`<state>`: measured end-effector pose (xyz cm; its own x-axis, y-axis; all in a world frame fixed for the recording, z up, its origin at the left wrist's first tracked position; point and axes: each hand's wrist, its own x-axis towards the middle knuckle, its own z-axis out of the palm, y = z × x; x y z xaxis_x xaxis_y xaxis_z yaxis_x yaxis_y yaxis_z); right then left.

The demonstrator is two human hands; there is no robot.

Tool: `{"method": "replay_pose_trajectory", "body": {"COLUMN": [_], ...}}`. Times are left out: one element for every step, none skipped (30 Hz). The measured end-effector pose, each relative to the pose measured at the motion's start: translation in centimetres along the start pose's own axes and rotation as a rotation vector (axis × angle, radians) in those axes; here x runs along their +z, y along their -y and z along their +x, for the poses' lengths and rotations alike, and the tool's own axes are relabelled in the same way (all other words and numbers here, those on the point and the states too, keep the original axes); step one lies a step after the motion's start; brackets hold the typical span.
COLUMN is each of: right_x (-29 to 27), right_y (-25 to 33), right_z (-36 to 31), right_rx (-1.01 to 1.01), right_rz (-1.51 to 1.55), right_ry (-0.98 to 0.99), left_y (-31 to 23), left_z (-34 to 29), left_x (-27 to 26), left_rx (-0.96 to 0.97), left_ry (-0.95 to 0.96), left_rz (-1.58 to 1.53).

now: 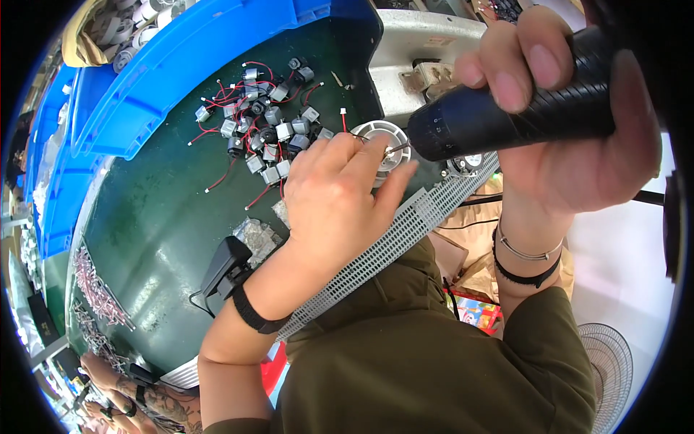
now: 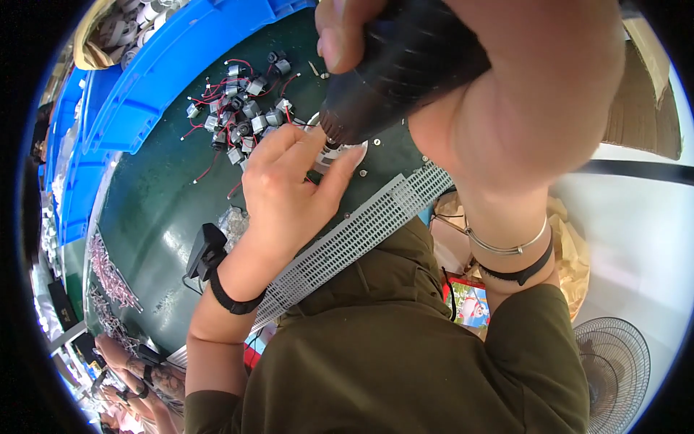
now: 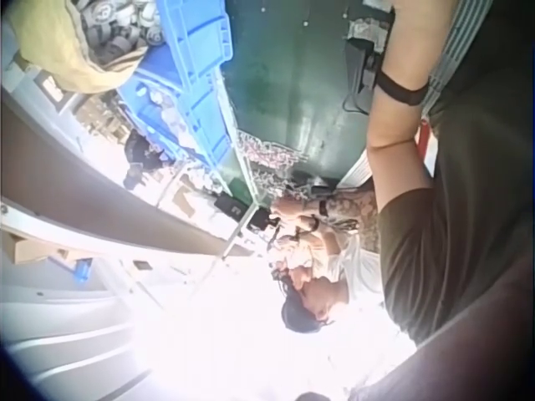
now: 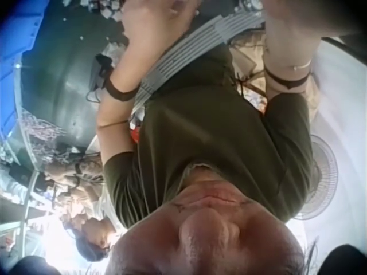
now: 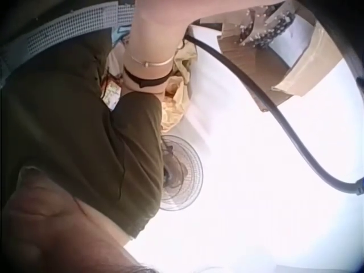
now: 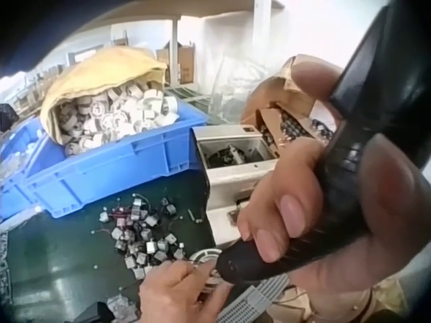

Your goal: The person picks up a motor and a plastic housing, fits the motor into the housing, and drives screws into the assembly using a power screwdriver. This process is repeated multiple times for additional units, with the completed assemblies being placed aside on the workbench.

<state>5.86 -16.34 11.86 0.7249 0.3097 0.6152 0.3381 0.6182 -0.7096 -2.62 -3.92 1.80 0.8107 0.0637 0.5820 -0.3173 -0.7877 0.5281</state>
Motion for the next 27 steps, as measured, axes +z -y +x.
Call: {"method": "replay_pose_trajectory", "body": {"right_x": [-0.1, -0.3, -0.4, -0.4, -0.5, -0.5, -0.5, -0.5, -0.5, -0.1, 0.5, 0.9, 1.0, 1.0, 1.0, 0.9, 0.7, 0.3, -0.1, -0.6, -1.2, -1.6, -2.1, -2.5, -2.8, -3.1, -3.1], "right_y": [0.0, 0.0, 0.0, -0.1, -0.1, -0.2, -0.2, -0.2, -0.2, -0.2, -0.3, -0.3, -0.3, -0.4, -0.4, -0.4, -0.5, -0.6, -0.8, -1.0, -1.2, -1.4, -1.6, -1.7, -1.9, -2.0, -2.1], "right_z": [-0.1, -0.1, -0.2, -0.3, -0.4, -0.4, -0.4, -0.4, -0.4, -0.6, -0.8, -1.0, -1.0, -1.1, -1.1, -1.1, -1.1, -1.2, -1.2, -1.3, -1.4, -1.5, -1.7, -1.8, -1.7, -1.5, -1.3], "right_rx": [0.006, 0.013, 0.019, 0.026, 0.034, 0.041, 0.047, 0.053, 0.059, 0.063, 0.087, 0.110, 0.112, 0.112, 0.112, 0.113, 0.119, 0.126, 0.133, 0.139, 0.146, 0.155, 0.164, 0.172, 0.175, 0.178, 0.180], "right_rz": [-0.025, -0.050, -0.074, -0.098, -0.121, -0.145, -0.166, -0.188, -0.210, -0.206, -0.299, -0.392, -0.394, -0.398, -0.402, -0.404, -0.377, -0.350, -0.320, -0.291, -0.262, -0.231, -0.200, -0.169, -0.140, -0.110, -0.079], "right_ry": [-0.009, -0.018, -0.027, -0.036, -0.044, -0.052, -0.058, -0.064, -0.070, -0.067, -0.111, -0.155, -0.155, -0.150, -0.144, -0.145, -0.103, -0.060, -0.017, 0.026, 0.068, 0.110, 0.152, 0.194, 0.238, 0.283, 0.328], "left_y": [-0.3, -0.6, -0.6, 0.0, 0.8, 1.4, 1.7, 2.0, 2.2, 2.4, 2.7, 2.8, 2.9, 2.9, 2.9, 2.9, 2.9, 2.9, 2.9, 2.8, 2.8, 2.8, 2.9, 2.9, 3.0, 3.2, 3.3], "left_z": [0.0, 0.0, 0.0, -0.3, -0.6, -0.9, -0.9, -0.9, -0.9, -0.9, -0.9, -1.0, -1.1, -1.1, -1.2, -1.2, -1.1, -1.1, -1.1, -1.1, -1.1, -1.1, -1.1, -1.1, -1.0, -1.1, -1.0], "left_x": [-0.3, -0.9, -1.3, -1.4, -1.4, -1.3, -1.4, -1.5, -1.4, -1.3, -1.1, -1.1, -1.0, -0.9, -0.9, -0.8, -0.8, -0.7, -0.8, -0.8, -0.8, -0.8, -0.8, -0.8, -0.8, -0.8, -0.8], "left_rx": [0.000, -0.059, -0.118, -0.119, -0.010, 0.099, 0.097, 0.162, 0.227, 0.221, 0.248, 0.274, 0.273, 0.264, 0.254, 0.254, 0.256, 0.257, 0.256, 0.251, 0.247, 0.243, 0.250, 0.257, 0.258, 0.252, 0.246], "left_ry": [0.003, 0.055, 0.107, 0.109, 0.091, 0.073, 0.073, 0.080, 0.086, 0.086, 0.076, 0.066, 0.066, 0.074, 0.081, 0.081, 0.081, 0.080, 0.080, 0.089, 0.097, 0.099, 0.088, 0.078, 0.075, 0.078, 0.081], "left_rz": [-0.003, -0.045, -0.087, -0.088, -0.037, 0.013, 0.014, 0.054, 0.092, 0.096, 0.131, 0.167, 0.164, 0.165, 0.167, 0.164, 0.158, 0.152, 0.151, 0.154, 0.156, 0.156, 0.158, 0.160, 0.161, 0.149, 0.137]}}
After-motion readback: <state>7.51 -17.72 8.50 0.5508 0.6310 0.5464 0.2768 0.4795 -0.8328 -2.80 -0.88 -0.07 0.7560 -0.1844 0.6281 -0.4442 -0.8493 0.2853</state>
